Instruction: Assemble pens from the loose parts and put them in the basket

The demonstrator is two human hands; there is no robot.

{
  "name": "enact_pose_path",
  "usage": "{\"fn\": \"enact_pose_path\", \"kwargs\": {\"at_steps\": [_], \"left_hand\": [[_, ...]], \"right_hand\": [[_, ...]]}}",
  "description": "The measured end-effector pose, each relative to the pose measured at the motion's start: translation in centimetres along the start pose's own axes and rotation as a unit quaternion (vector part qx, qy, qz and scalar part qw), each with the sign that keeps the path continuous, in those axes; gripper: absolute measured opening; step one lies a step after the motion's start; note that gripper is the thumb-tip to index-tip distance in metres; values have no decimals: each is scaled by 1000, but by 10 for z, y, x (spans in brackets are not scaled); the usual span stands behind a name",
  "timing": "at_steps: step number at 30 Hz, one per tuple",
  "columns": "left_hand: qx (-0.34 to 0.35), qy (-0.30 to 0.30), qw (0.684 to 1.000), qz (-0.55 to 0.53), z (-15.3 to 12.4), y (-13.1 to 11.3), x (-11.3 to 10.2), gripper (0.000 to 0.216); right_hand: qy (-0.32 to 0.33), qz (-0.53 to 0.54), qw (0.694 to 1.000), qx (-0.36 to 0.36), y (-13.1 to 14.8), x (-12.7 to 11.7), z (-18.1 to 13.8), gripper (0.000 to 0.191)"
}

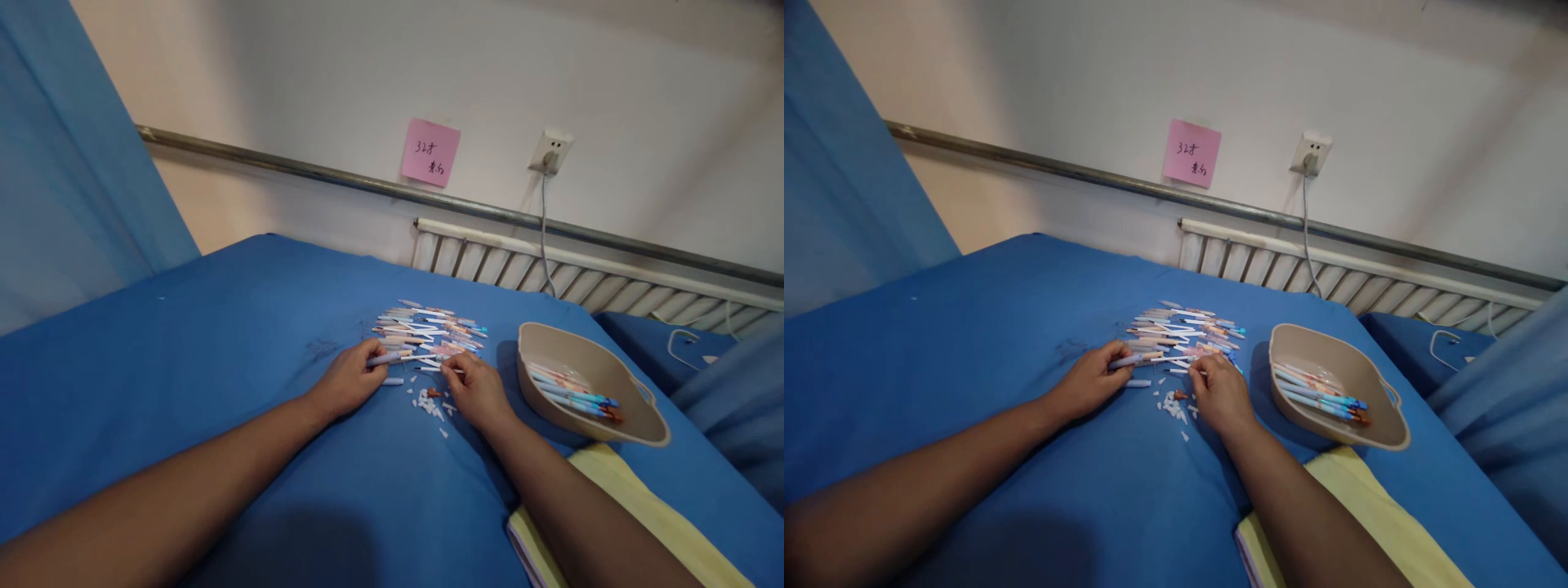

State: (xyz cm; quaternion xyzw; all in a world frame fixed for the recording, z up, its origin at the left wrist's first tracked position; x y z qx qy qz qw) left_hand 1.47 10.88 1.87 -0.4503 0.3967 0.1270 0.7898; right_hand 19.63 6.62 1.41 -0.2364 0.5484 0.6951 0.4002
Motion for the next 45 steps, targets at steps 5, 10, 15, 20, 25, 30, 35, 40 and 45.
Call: {"fn": "enact_pose_path", "kwargs": {"at_steps": [5,10,15,20,25,30,35,40,45], "left_hand": [[2,2,1000,-3,1,-1,0,2],[-3,6,1000,-4,1,0,1,4],[3,7,1000,-4,1,0,2,5],[16,17,1000,0,0,-1,5,4],[16,21,1000,0,0,0,7,5],[13,21,1000,3,0,1,6,5],[10,25,1000,-4,0,-1,6,5],[7,34,999,-17,-1,-2,7,6],[7,35,999,-14,-1,-2,7,7]], "right_hand": [[16,7,1000,-21,7,3,-3,14],[14,2,1000,-12,4,5,-1,15],[12,7,1000,-7,2,4,0,16],[8,-2,1000,-14,5,4,0,15],[2,6,1000,-10,2,5,1,16],[-9,6,1000,-4,-2,3,2,16],[-34,13,999,16,-7,-2,3,17],[-34,21,999,31,-14,0,5,18],[-15,32,999,39,-18,5,6,18]]}}
Point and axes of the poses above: each hand's wrist, its own z-axis towards the middle knuckle, its own x-axis out of the palm, y = z × x, the point moved 10 cm from there along z, towards the middle knuckle, and after that the axes turned 9 degrees about x, right-handed, at the moved point
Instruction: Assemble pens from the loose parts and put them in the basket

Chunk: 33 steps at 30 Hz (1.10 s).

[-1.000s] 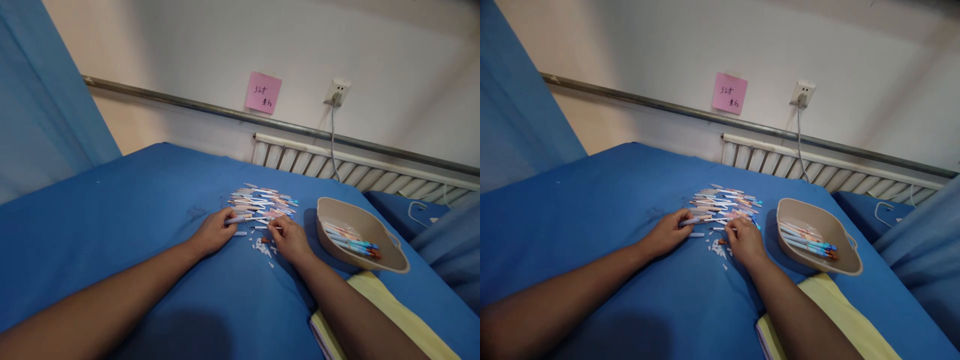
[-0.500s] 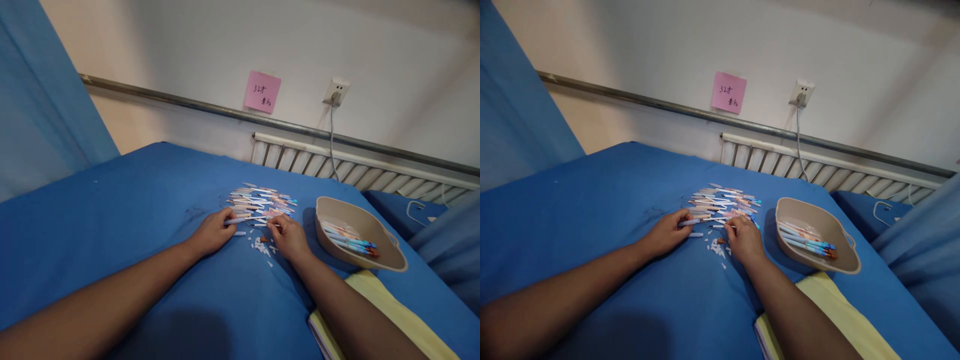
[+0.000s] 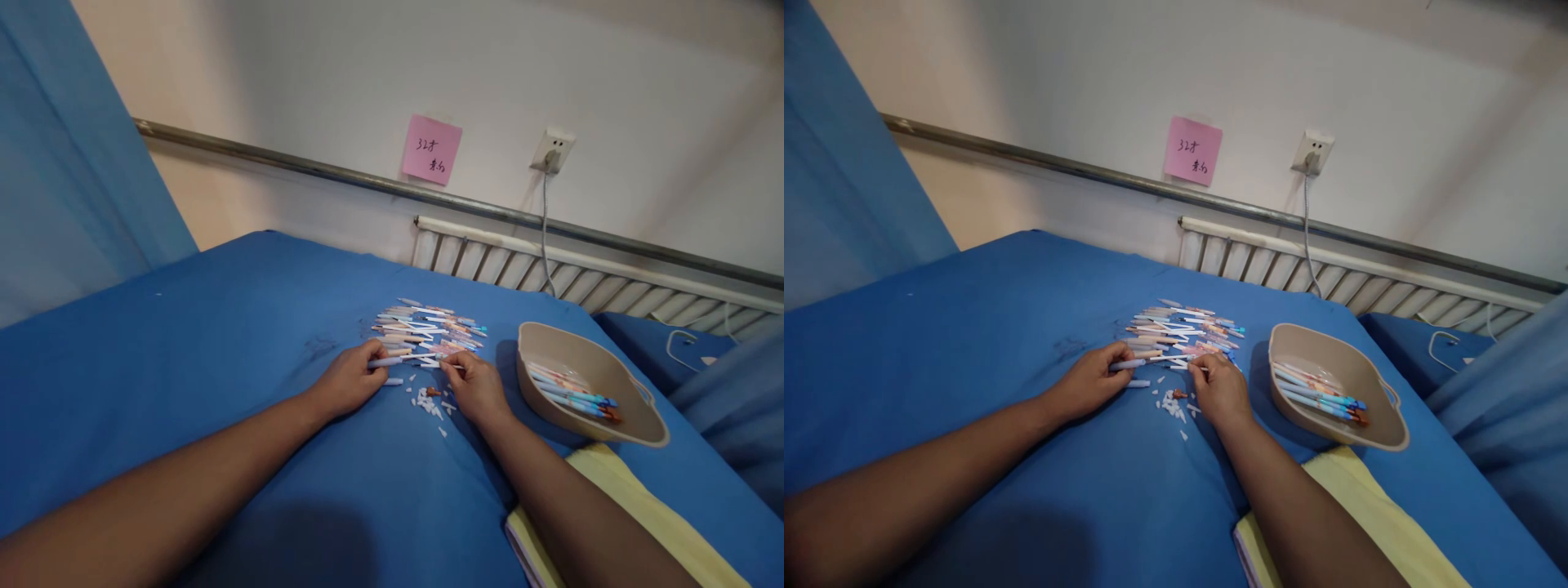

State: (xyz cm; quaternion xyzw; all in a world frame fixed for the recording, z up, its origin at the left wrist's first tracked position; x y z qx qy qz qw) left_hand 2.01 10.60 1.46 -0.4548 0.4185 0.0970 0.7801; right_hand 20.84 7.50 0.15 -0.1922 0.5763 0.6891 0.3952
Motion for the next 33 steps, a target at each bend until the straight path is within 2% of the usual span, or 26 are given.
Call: {"fn": "enact_pose_path", "kwargs": {"at_steps": [12,33], "left_hand": [[3,-4,1000,8,-1,-2,-1,7],[5,6,1000,4,-1,-5,0,7]], "right_hand": [[-5,-8,1000,29,-3,-5,1,19],[4,15,1000,10,-1,5,3,20]]}}
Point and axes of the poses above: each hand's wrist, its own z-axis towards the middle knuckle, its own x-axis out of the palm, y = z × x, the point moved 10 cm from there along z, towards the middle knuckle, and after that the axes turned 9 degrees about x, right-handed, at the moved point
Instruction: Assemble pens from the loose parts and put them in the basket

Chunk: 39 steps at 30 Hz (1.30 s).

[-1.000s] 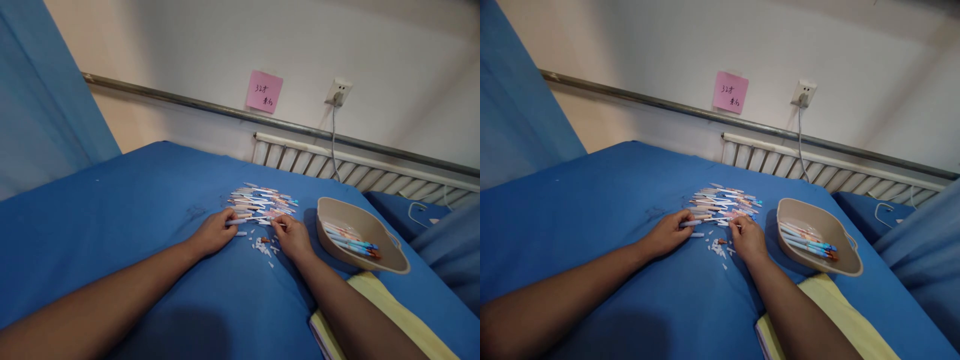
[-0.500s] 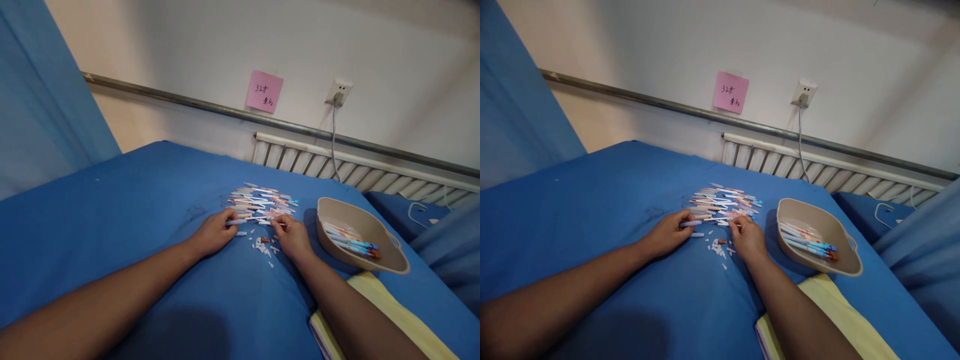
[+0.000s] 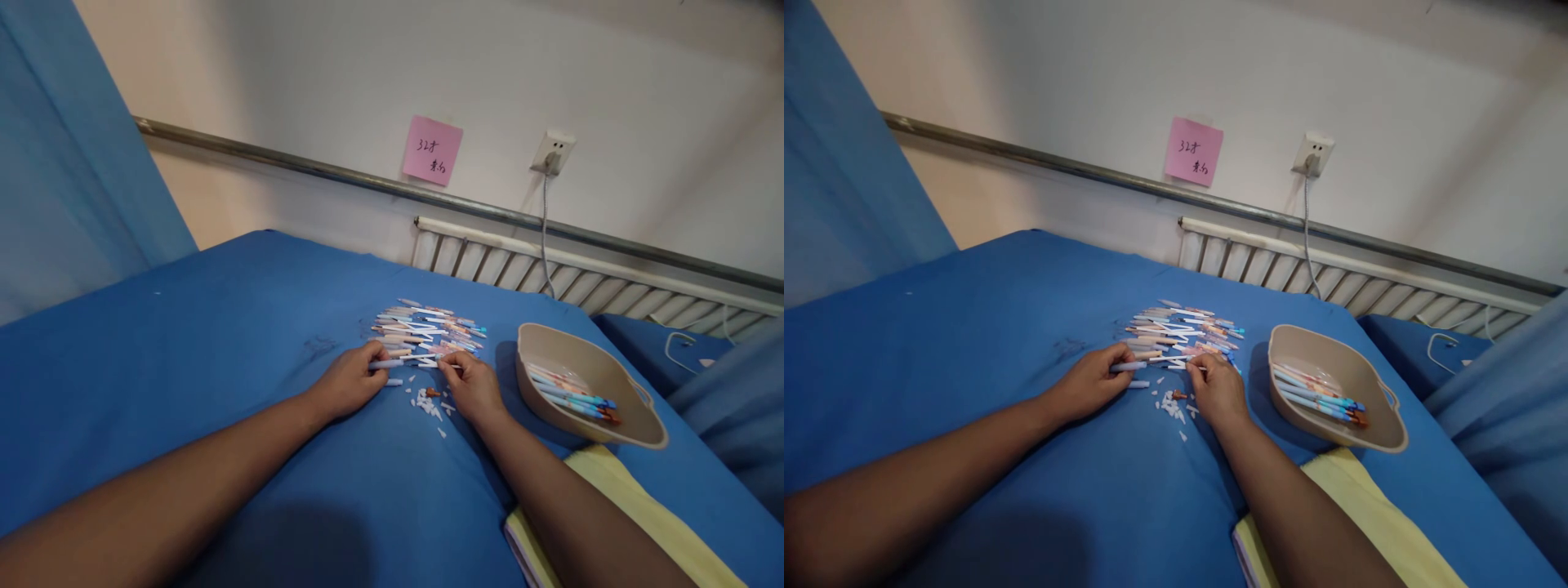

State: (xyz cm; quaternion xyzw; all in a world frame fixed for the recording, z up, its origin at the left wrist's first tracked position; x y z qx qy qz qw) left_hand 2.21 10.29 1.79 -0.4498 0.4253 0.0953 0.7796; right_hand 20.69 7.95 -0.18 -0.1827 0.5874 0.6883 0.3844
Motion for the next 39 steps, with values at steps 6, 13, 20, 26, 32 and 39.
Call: {"fn": "enact_pose_path", "kwargs": {"at_steps": [6,13,20,26,32,39], "left_hand": [[-13,0,1000,-11,0,1,0,7],[-3,-9,1000,6,0,3,0,5],[-2,-28,1000,-4,3,8,-2,6],[-10,-64,997,-44,5,14,-10,19],[-27,-33,999,13,2,15,-15,18],[-3,14,995,101,3,8,-13,13]], "right_hand": [[13,-15,1000,-17,6,3,-1,17],[49,-110,991,-66,20,14,-7,17],[56,-148,984,-83,39,22,-10,18],[52,-121,988,-80,39,20,-10,18],[57,-110,989,-79,36,20,-9,19],[63,-102,989,-81,35,21,-9,18]]}}
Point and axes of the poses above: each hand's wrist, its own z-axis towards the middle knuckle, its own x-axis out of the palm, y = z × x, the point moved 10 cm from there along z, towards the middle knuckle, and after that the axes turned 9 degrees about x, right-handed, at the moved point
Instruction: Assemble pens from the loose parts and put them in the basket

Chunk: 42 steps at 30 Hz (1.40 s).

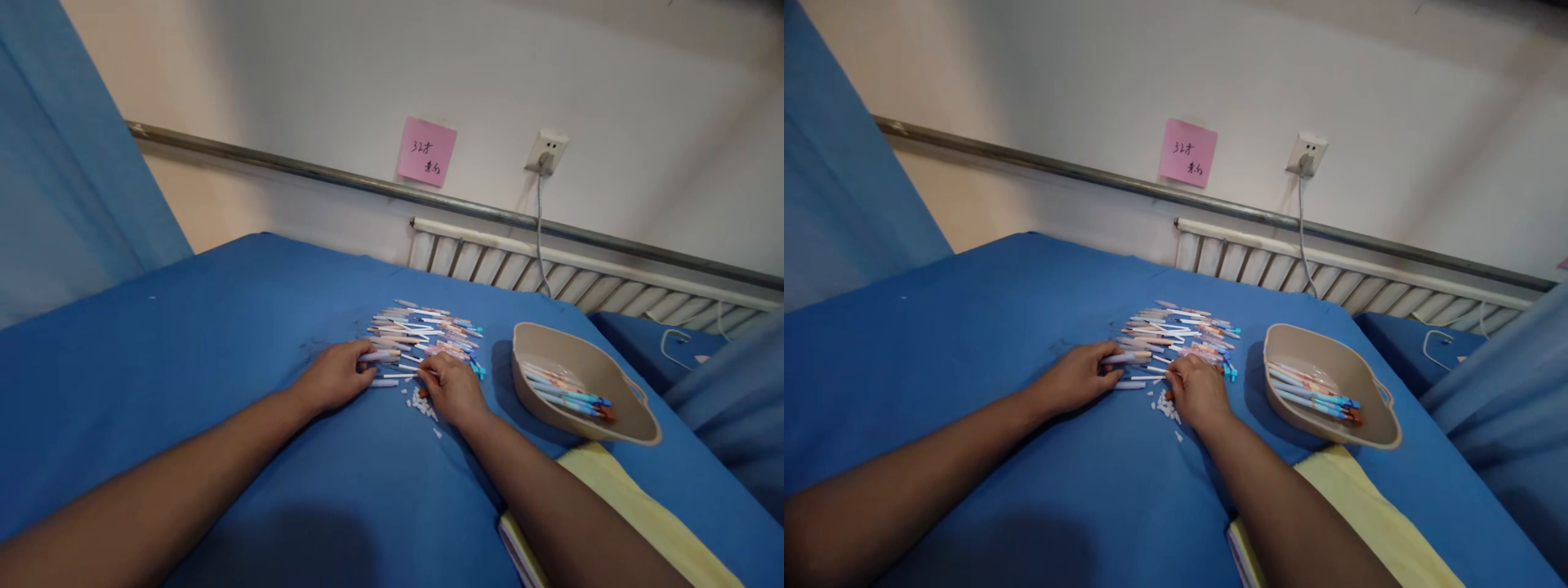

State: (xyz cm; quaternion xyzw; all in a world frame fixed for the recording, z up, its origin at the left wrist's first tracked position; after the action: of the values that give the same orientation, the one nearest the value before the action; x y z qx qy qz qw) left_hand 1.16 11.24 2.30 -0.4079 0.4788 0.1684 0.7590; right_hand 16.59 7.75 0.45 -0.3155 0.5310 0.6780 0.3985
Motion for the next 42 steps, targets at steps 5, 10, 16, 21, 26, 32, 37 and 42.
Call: {"fn": "enact_pose_path", "kwargs": {"at_steps": [5,10,16,21,26,32,37,42], "left_hand": [[2,16,1000,19,1,2,4,14],[3,18,1000,22,2,2,5,19],[12,17,999,29,2,1,6,22],[4,8,1000,14,2,2,6,22],[-6,-27,997,-71,1,5,2,30],[-7,-51,984,-171,-1,4,1,32],[7,-21,975,-219,-2,-4,5,26],[14,-7,981,-196,-3,-10,5,23]], "right_hand": [[2,-10,1000,-8,2,1,-1,18],[5,-24,1000,-6,3,4,0,18],[4,-19,1000,-23,12,8,1,17],[5,8,1000,-21,16,10,3,15],[-20,78,997,-7,9,4,2,14],[-38,162,986,-19,6,-3,-2,14],[-22,181,982,-46,12,-7,-8,15],[-13,175,982,-69,15,-12,-11,14]]}}
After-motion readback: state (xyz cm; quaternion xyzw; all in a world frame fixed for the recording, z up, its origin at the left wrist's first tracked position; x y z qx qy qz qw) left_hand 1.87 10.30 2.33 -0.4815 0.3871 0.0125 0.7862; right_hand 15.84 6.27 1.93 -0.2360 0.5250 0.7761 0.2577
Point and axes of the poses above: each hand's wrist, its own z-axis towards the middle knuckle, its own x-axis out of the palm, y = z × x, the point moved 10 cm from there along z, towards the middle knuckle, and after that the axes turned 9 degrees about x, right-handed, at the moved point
